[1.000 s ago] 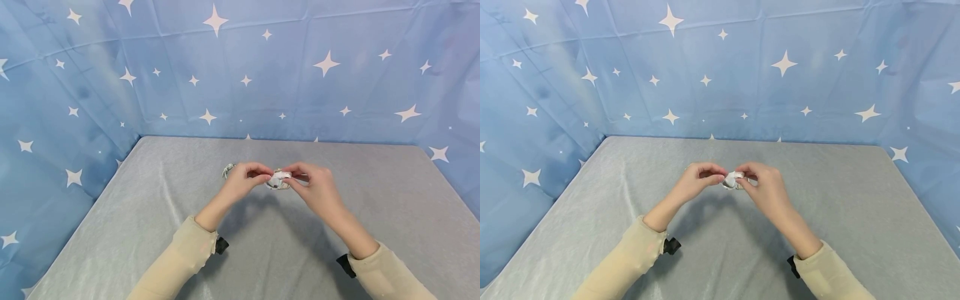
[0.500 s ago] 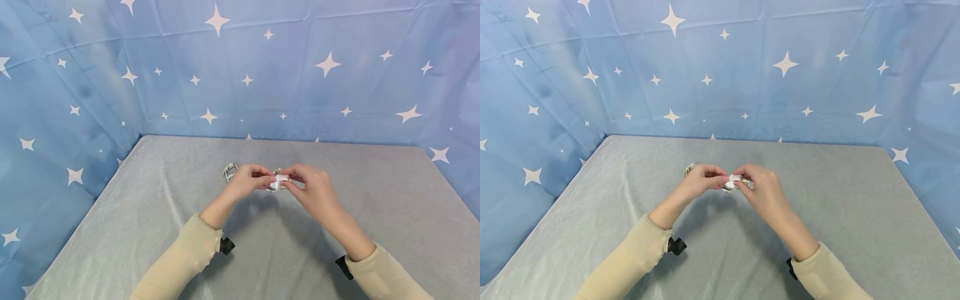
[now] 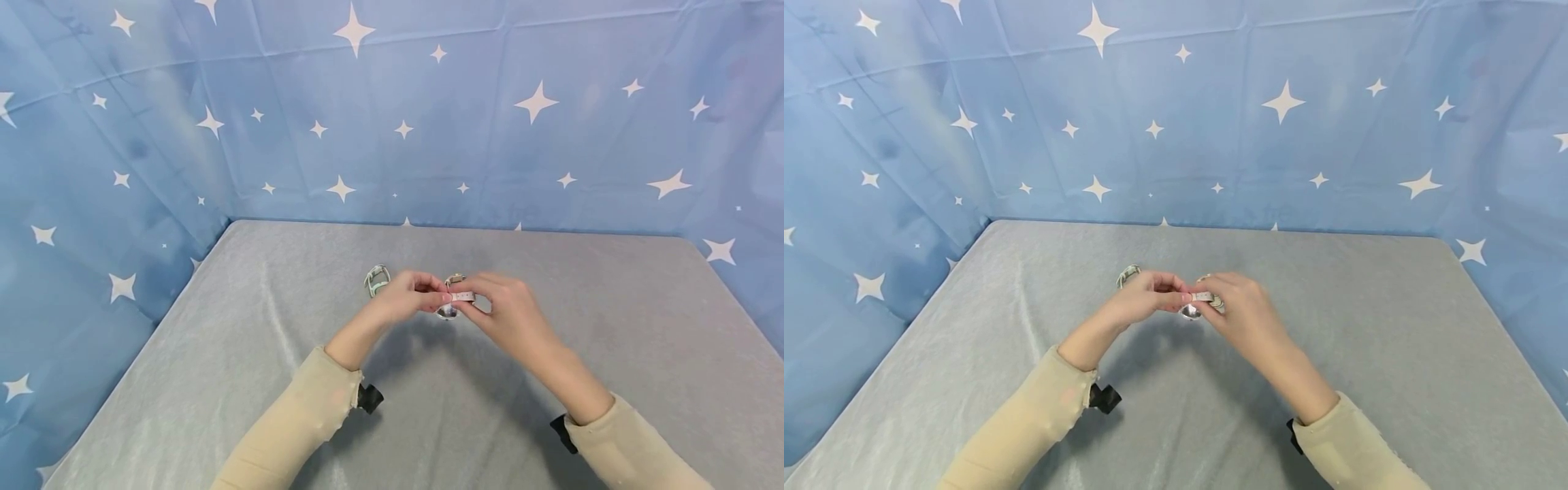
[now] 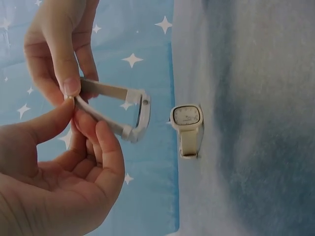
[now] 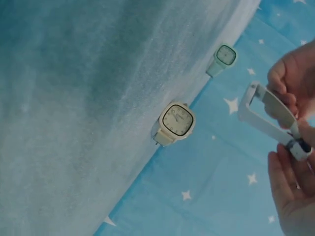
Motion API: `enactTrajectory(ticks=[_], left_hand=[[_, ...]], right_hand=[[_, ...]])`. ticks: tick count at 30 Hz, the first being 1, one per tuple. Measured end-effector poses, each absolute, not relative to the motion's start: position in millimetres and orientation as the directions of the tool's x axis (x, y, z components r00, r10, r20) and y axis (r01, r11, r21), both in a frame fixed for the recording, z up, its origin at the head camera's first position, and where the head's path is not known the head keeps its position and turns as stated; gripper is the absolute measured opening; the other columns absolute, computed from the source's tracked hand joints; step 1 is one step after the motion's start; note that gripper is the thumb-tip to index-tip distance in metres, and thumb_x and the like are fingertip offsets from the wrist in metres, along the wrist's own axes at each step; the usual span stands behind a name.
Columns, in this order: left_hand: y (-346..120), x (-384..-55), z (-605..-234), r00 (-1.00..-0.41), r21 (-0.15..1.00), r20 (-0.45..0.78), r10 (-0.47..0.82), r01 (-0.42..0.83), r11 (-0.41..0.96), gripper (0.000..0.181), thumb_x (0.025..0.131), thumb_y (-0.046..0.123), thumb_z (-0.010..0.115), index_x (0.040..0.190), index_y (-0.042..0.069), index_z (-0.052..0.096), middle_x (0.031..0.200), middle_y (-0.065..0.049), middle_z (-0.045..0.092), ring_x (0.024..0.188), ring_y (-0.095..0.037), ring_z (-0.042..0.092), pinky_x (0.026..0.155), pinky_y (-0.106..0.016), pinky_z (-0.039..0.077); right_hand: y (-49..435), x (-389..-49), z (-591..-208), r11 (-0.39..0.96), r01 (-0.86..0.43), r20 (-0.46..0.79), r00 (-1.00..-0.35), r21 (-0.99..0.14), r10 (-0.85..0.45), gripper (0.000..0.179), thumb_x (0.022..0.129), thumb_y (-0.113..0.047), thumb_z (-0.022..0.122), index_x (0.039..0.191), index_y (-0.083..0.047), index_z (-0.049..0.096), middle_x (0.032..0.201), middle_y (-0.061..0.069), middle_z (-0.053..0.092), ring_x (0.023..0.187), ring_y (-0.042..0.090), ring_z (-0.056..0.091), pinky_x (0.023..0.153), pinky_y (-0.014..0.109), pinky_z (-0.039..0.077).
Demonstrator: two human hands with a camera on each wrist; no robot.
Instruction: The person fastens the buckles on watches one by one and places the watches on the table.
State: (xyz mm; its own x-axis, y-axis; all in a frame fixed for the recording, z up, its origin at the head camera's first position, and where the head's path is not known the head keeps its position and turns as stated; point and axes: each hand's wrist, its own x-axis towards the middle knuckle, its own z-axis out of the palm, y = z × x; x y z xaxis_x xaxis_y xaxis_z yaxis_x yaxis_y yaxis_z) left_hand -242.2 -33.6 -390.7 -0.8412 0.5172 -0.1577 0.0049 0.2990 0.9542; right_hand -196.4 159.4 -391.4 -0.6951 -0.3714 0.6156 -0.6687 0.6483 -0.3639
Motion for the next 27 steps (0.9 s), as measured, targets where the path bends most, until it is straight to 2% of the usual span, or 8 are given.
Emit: enactTrajectory(ticks=[5, 9, 12, 19, 22, 27], left_hand=[[-39.2, -246.0, -390.4, -0.820, 0.952, -0.203, 0.535, -0.039, 0.303, 0.016, 0.098, 0.006, 0.059, 0.106, -0.007, 0.065, 0.090, -0.005, 0.062, 0.081, -0.009, 0.059, 0.095, -0.044, 0.056], [-44.0, -248.1, -391.4, -0.818, 0.953, -0.213, 0.535, -0.052, 0.300, 0.017, 0.097, 0.006, 0.060, 0.106, -0.008, 0.064, 0.089, -0.008, 0.061, 0.079, -0.009, 0.058, 0.091, -0.038, 0.057], [-46.4, -248.2, -390.2, -0.816, 0.952, -0.216, 0.537, -0.052, 0.303, 0.018, 0.097, 0.006, 0.060, 0.107, -0.008, 0.064, 0.087, -0.006, 0.061, 0.079, -0.009, 0.058, 0.089, -0.035, 0.058], [-47.6, -247.4, -388.6, -0.817, 0.949, -0.220, 0.533, -0.054, 0.310, 0.015, 0.097, 0.005, 0.060, 0.105, -0.007, 0.064, 0.089, -0.008, 0.061, 0.079, -0.009, 0.058, 0.095, -0.043, 0.056], [-48.2, -246.9, -391.2, -0.828, 0.955, -0.189, 0.529, -0.030, 0.295, 0.016, 0.097, 0.007, 0.061, 0.106, -0.006, 0.065, 0.092, -0.008, 0.063, 0.083, -0.011, 0.059, 0.095, -0.043, 0.056], [-49.2, -246.7, -396.4, -0.847, 0.953, -0.061, 0.528, 0.109, 0.284, 0.025, 0.092, 0.008, 0.069, 0.115, -0.001, 0.068, 0.108, -0.013, 0.070, 0.091, -0.012, 0.064, 0.089, -0.035, 0.056]], right_hand=[[161.9, -194.4, -389.3, 0.658, -0.663, 0.628, -0.692, -0.358, -0.356, 0.025, 0.074, -0.002, 0.085, 0.097, -0.011, 0.078, 0.092, 0.001, 0.077, 0.077, 0.016, 0.072, 0.066, 0.035, 0.058], [164.0, -194.3, -388.8, 0.663, -0.650, 0.620, -0.705, -0.371, -0.344, 0.024, 0.074, -0.003, 0.086, 0.096, -0.011, 0.078, 0.091, 0.001, 0.077, 0.078, 0.016, 0.072, 0.066, 0.035, 0.058], [165.3, -194.3, -389.0, 0.665, -0.644, 0.615, -0.712, -0.378, -0.339, 0.025, 0.074, -0.004, 0.086, 0.095, -0.012, 0.078, 0.090, 0.000, 0.077, 0.079, 0.015, 0.072, 0.066, 0.034, 0.058], [167.2, -193.5, -389.3, 0.661, -0.634, 0.606, -0.724, -0.400, -0.328, 0.024, 0.074, -0.006, 0.086, 0.096, -0.012, 0.078, 0.090, 0.000, 0.077, 0.077, 0.013, 0.071, 0.064, 0.031, 0.057], [167.8, -193.2, -388.3, 0.639, -0.619, 0.597, -0.745, -0.456, -0.296, 0.022, 0.076, -0.004, 0.085, 0.095, -0.011, 0.078, 0.089, -0.001, 0.077, 0.078, 0.012, 0.072, 0.070, 0.025, 0.059], [169.9, -193.8, -386.7, 0.571, -0.584, 0.586, -0.783, -0.577, -0.209, 0.021, 0.077, 0.001, 0.083, 0.095, -0.007, 0.077, 0.090, 0.003, 0.077, 0.080, 0.015, 0.075, 0.080, 0.013, 0.055]])
